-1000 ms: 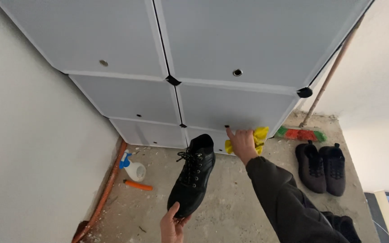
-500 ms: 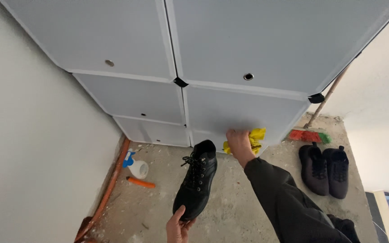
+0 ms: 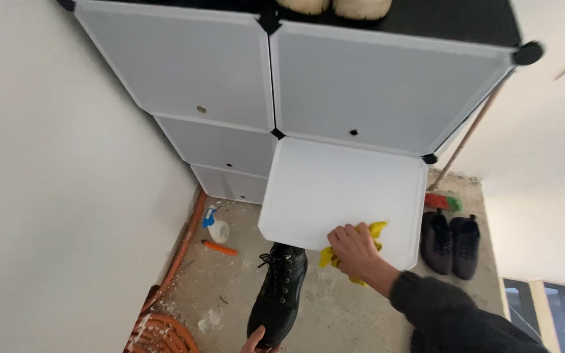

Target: Cleaning a black boot with a yellow cloth and organizing it in a modular shoe rack

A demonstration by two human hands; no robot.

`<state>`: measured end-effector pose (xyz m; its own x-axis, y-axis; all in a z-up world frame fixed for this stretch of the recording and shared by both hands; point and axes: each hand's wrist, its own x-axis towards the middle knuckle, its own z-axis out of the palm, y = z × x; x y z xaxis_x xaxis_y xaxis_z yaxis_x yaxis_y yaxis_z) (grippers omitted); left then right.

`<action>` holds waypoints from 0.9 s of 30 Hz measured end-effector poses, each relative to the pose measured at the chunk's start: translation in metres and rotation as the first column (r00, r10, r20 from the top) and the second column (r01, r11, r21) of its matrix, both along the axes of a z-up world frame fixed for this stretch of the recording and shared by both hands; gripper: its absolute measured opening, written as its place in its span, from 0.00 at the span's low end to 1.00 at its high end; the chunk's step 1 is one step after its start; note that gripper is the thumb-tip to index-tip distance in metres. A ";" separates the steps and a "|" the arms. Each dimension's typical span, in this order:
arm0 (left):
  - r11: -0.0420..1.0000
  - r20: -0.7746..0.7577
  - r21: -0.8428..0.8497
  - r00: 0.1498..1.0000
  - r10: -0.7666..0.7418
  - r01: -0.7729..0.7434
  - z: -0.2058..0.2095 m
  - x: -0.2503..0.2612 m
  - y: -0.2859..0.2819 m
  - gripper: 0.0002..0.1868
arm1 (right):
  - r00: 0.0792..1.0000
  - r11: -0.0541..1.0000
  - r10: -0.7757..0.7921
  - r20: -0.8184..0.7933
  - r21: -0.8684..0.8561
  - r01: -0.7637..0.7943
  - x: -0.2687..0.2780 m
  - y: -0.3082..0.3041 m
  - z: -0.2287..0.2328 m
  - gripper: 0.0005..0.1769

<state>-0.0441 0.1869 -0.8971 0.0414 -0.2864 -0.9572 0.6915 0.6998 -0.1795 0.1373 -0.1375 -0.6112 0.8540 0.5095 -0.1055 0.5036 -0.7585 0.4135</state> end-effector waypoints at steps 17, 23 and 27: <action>0.928 0.267 0.305 0.954 0.135 -0.216 0.274 0.005 -0.087 0.31 | 0.237 0.998 -0.068 0.969 0.069 0.003 0.050 -0.076 0.267 0.17; 0.963 0.340 0.197 0.934 0.112 -0.187 0.236 0.043 -0.111 0.18 | 0.458 0.936 -0.286 0.842 0.143 0.322 0.071 -0.106 0.210 0.56; 0.931 0.497 0.284 0.866 0.063 -0.231 0.187 0.094 -0.130 0.25 | 0.498 0.943 -0.312 0.809 0.203 0.262 0.086 -0.110 0.192 0.56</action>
